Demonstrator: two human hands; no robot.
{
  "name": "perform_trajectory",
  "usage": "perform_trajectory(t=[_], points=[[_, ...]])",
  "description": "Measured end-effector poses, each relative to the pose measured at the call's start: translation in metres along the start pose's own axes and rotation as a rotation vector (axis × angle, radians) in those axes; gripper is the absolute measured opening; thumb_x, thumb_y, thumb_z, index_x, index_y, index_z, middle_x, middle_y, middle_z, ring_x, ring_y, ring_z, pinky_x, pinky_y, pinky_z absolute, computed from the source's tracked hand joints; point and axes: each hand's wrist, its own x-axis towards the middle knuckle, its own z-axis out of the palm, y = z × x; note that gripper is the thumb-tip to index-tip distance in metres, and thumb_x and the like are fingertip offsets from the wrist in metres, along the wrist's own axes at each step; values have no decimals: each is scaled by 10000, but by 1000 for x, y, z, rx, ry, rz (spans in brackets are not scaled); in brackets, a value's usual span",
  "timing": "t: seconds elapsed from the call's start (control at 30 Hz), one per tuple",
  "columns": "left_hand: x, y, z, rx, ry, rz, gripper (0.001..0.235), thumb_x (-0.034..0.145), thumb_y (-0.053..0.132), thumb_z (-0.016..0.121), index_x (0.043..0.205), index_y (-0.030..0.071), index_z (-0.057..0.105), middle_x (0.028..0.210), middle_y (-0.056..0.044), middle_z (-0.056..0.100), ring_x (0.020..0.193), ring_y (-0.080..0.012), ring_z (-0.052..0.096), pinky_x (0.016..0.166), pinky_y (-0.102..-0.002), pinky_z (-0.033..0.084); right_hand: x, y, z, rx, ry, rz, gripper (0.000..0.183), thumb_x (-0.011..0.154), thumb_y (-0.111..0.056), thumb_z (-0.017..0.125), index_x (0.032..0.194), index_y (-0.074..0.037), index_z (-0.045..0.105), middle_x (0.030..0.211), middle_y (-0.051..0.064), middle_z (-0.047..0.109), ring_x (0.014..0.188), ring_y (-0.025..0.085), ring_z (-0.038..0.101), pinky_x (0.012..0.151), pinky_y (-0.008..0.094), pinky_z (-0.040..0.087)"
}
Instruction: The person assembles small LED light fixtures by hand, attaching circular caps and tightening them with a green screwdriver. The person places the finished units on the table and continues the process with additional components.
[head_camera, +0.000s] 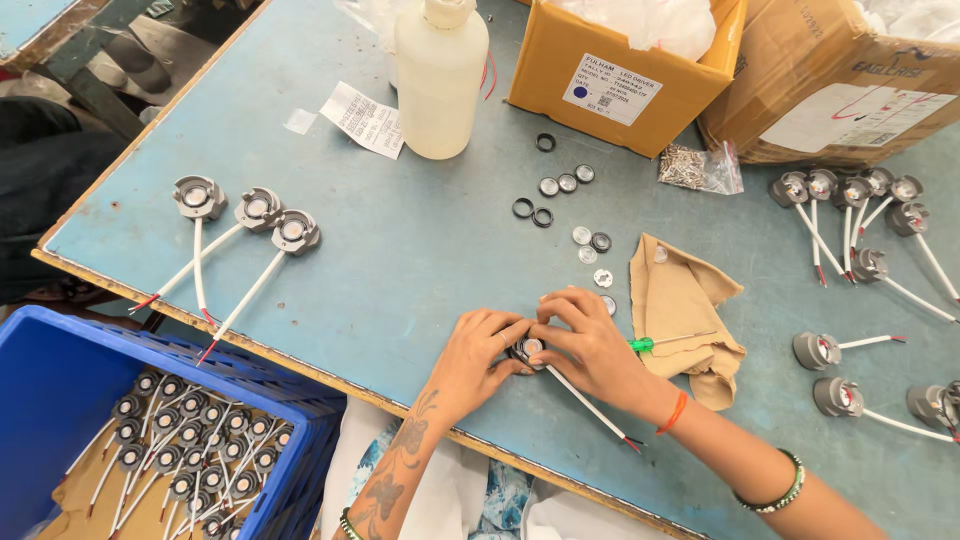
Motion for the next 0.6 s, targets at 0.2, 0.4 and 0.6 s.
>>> perform_trajectory(t=[0.2,0.4,0.6], points=[[2,-1,-1,22,-25,16,543,729,174,847,1234,85,668,1233,-54,662,1171,-296,573,1030,-446,431,3,15,-7,-49,-60,-150,304,794,-205,790,1053,-61,723,1233,116,602,1246,360,518,1083,524,398],[5,6,-4,10,-26,-71,571,659,212,888,1178,97,679,1149,-50,667,1140,-290,586,1021,-430,438,-12,-10,8,338,127,369,471,764,-202,849,1155,-11,669,1077,91,662,963,209,697,857,321,564],[5,10,-4,-9,-39,-108,554,686,233,885,1190,102,695,1153,-49,673,1125,-290,584,988,-426,455,-21,-7,22,389,144,432,342,809,-172,819,1112,-28,755,948,70,717,818,189,700,723,302,550]])
